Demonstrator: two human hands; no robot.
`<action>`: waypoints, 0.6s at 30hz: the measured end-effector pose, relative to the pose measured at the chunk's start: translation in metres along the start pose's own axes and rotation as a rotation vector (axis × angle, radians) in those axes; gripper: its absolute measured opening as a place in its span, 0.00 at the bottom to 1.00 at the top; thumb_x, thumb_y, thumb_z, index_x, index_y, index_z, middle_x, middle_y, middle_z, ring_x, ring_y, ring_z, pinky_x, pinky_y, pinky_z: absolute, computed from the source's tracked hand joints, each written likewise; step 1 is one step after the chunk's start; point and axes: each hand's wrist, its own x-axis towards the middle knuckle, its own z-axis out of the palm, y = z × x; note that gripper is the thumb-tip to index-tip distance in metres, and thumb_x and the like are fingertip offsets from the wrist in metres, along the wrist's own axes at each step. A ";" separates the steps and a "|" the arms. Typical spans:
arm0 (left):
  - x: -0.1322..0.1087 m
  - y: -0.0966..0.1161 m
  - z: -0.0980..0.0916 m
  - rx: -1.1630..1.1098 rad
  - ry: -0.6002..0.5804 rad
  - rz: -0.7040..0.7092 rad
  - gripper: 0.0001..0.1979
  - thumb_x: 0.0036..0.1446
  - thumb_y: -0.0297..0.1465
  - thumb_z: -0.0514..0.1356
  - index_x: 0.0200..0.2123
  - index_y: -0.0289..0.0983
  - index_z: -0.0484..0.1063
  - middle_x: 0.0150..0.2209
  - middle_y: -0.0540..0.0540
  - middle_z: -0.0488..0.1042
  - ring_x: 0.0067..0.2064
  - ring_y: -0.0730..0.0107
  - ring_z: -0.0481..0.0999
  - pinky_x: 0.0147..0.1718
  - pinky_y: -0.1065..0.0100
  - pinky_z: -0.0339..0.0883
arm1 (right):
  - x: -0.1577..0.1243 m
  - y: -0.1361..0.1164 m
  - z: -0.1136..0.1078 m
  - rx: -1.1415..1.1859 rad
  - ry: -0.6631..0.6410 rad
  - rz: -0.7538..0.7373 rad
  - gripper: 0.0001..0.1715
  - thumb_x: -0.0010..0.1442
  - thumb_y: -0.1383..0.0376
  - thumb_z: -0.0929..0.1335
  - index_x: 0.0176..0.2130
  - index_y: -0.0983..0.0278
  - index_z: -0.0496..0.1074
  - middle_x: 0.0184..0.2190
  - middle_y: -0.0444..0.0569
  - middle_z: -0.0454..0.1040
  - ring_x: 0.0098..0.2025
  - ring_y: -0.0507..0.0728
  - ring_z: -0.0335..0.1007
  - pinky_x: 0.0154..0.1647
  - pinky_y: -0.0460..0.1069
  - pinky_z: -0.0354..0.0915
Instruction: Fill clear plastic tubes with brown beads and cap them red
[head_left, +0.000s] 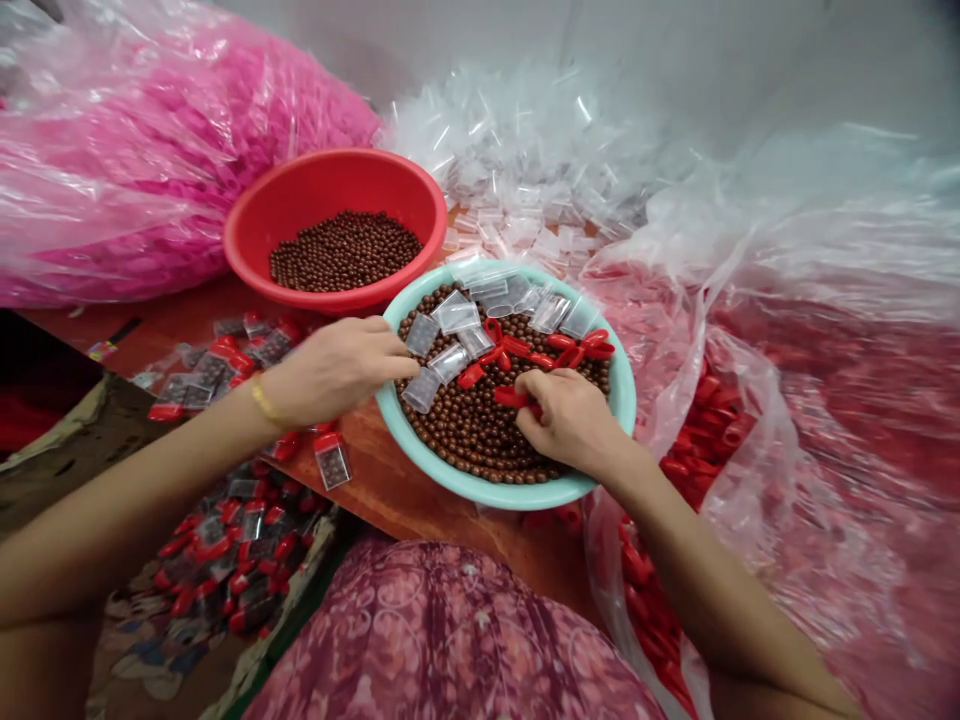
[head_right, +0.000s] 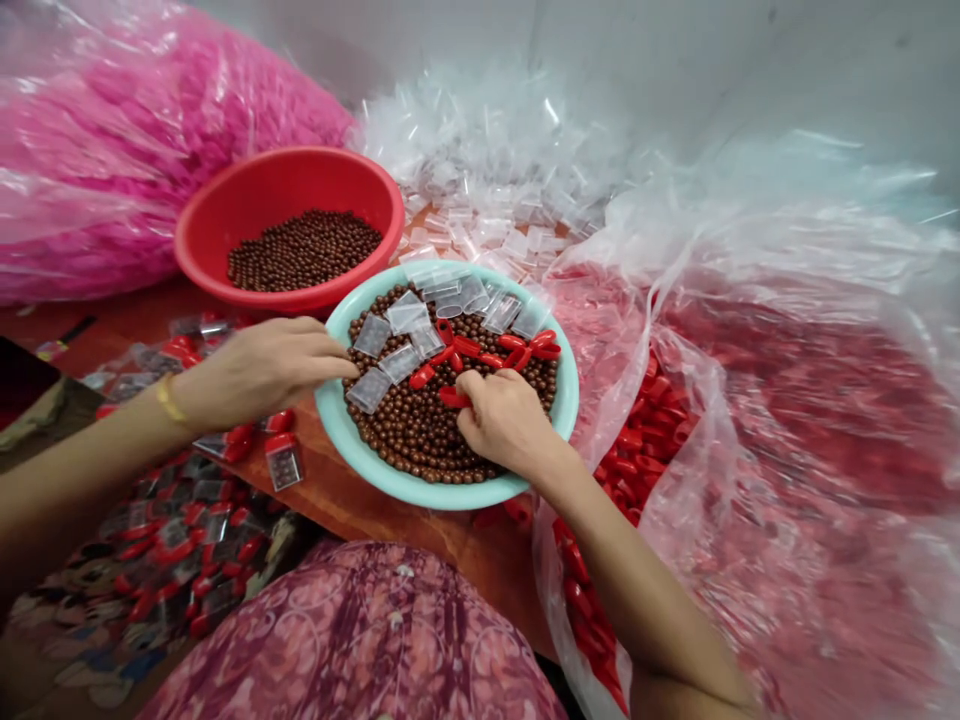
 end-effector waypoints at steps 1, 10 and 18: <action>0.016 0.000 0.003 0.006 -0.079 0.111 0.13 0.60 0.29 0.50 0.36 0.42 0.75 0.34 0.48 0.76 0.38 0.68 0.70 0.39 0.70 0.60 | -0.003 0.002 0.000 0.097 0.051 0.085 0.08 0.51 0.70 0.61 0.34 0.64 0.66 0.20 0.44 0.66 0.24 0.53 0.61 0.33 0.50 0.58; 0.061 0.020 0.029 0.082 -0.322 0.284 0.10 0.57 0.33 0.56 0.30 0.33 0.73 0.30 0.40 0.76 0.33 0.64 0.74 0.31 0.68 0.62 | 0.008 0.013 -0.001 1.120 0.397 0.557 0.15 0.48 0.67 0.61 0.39 0.60 0.62 0.16 0.34 0.58 0.15 0.47 0.49 0.16 0.44 0.48; 0.096 0.077 0.054 -0.055 -0.438 0.049 0.14 0.61 0.31 0.49 0.44 0.27 0.67 0.35 0.33 0.77 0.40 0.53 0.77 0.37 0.59 0.69 | 0.007 0.012 -0.005 1.220 0.467 0.567 0.14 0.47 0.64 0.63 0.37 0.61 0.64 0.15 0.33 0.59 0.13 0.45 0.48 0.14 0.44 0.45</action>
